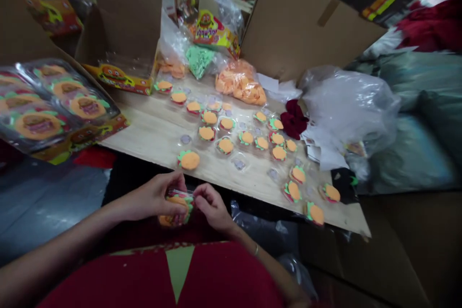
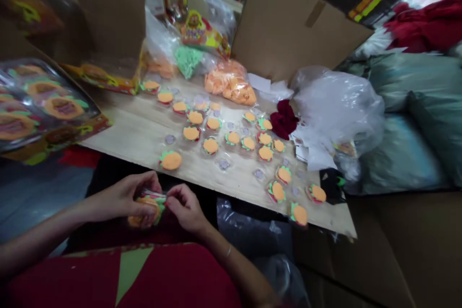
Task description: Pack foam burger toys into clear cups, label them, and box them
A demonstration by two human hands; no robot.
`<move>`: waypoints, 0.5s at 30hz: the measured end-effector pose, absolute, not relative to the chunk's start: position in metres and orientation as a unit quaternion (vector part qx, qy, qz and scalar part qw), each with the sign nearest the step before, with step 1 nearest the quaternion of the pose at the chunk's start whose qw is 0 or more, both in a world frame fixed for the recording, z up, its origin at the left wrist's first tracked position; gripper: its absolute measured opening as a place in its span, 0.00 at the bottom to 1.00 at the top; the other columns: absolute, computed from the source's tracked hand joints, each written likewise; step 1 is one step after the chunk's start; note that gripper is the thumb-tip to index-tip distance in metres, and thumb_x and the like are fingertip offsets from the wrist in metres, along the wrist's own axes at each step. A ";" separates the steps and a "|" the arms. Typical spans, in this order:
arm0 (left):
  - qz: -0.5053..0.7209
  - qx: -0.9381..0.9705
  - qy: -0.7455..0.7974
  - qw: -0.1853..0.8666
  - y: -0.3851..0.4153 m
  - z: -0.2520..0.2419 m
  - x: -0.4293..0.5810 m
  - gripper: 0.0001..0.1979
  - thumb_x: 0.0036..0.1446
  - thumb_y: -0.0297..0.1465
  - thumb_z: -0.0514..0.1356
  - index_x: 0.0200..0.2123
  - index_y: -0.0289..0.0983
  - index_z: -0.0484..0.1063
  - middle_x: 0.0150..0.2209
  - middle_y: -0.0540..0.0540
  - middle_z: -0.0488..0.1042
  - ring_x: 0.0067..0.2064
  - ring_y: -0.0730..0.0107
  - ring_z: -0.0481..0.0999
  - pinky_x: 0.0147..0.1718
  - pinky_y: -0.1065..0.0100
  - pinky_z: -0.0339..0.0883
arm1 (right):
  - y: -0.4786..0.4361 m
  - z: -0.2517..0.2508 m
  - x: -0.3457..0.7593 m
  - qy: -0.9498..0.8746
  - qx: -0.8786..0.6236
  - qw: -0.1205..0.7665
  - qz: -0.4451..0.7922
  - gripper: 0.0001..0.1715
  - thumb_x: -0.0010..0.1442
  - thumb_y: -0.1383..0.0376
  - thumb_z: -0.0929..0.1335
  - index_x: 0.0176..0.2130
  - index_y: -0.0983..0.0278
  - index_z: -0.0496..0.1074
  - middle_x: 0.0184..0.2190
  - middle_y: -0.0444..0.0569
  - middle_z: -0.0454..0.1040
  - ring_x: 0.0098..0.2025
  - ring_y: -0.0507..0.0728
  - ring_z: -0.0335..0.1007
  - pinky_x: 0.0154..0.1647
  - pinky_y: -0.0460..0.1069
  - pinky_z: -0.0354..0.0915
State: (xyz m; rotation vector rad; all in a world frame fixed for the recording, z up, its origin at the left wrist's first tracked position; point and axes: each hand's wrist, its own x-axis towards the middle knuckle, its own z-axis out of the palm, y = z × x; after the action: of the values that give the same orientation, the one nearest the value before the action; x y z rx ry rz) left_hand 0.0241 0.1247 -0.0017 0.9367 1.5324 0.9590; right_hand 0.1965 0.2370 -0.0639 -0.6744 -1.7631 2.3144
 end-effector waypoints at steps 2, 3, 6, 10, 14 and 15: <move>0.406 0.394 0.613 0.551 0.121 -0.003 0.025 0.17 0.45 0.35 0.70 0.37 0.37 0.68 0.32 0.50 0.72 0.33 0.66 0.71 0.30 0.71 0.64 | 0.240 -0.063 0.200 -0.604 -0.212 0.079 0.764 0.17 0.55 0.52 0.70 0.34 0.63 0.67 0.27 0.42 0.67 0.28 0.50 0.59 0.31 0.45 0.58; 0.424 0.382 0.596 0.564 0.117 -0.006 0.027 0.17 0.47 0.36 0.69 0.40 0.37 0.70 0.37 0.48 0.74 0.36 0.64 0.73 0.33 0.69 0.66 | 0.243 -0.062 0.201 -0.614 -0.206 0.078 0.758 0.17 0.56 0.53 0.70 0.32 0.63 0.67 0.26 0.42 0.67 0.28 0.50 0.60 0.31 0.45 0.59; 0.496 0.343 0.600 0.525 0.103 -0.018 0.036 0.13 0.56 0.38 0.63 0.42 0.39 0.76 0.49 0.44 0.72 0.46 0.59 0.74 0.42 0.66 0.69 | 0.254 -0.057 0.206 -0.631 -0.207 0.068 0.745 0.15 0.57 0.54 0.70 0.31 0.63 0.67 0.26 0.42 0.67 0.28 0.50 0.59 0.30 0.45 0.58; 0.515 0.383 0.679 0.357 0.092 -0.021 0.046 0.08 0.59 0.36 0.61 0.37 0.39 0.78 0.39 0.46 0.72 0.41 0.65 0.73 0.41 0.69 0.67 | 0.265 -0.045 0.206 -0.663 -0.153 0.018 0.732 0.13 0.59 0.57 0.69 0.34 0.65 0.69 0.27 0.42 0.67 0.28 0.49 0.59 0.31 0.45 0.57; 0.480 0.485 0.673 0.284 0.092 -0.011 0.049 0.07 0.63 0.31 0.57 0.36 0.38 0.76 0.34 0.49 0.70 0.37 0.70 0.71 0.37 0.72 0.65 | 0.267 -0.032 0.201 -0.687 -0.101 -0.009 0.720 0.13 0.59 0.57 0.70 0.35 0.66 0.70 0.29 0.42 0.68 0.30 0.49 0.61 0.34 0.45 0.59; 0.474 0.503 0.668 0.276 0.092 -0.010 0.049 0.08 0.64 0.29 0.56 0.36 0.38 0.75 0.34 0.49 0.70 0.36 0.71 0.71 0.36 0.73 0.65 | 0.266 -0.030 0.201 -0.691 -0.096 -0.009 0.717 0.13 0.60 0.57 0.70 0.35 0.66 0.71 0.29 0.43 0.69 0.31 0.49 0.61 0.34 0.45 0.59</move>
State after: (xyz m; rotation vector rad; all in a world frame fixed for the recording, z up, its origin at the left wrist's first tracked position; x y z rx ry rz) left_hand 0.0495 0.0922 -0.0098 1.3525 1.7935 1.2728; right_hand 0.2009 0.2660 -0.0298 -0.3030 -2.1833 2.2649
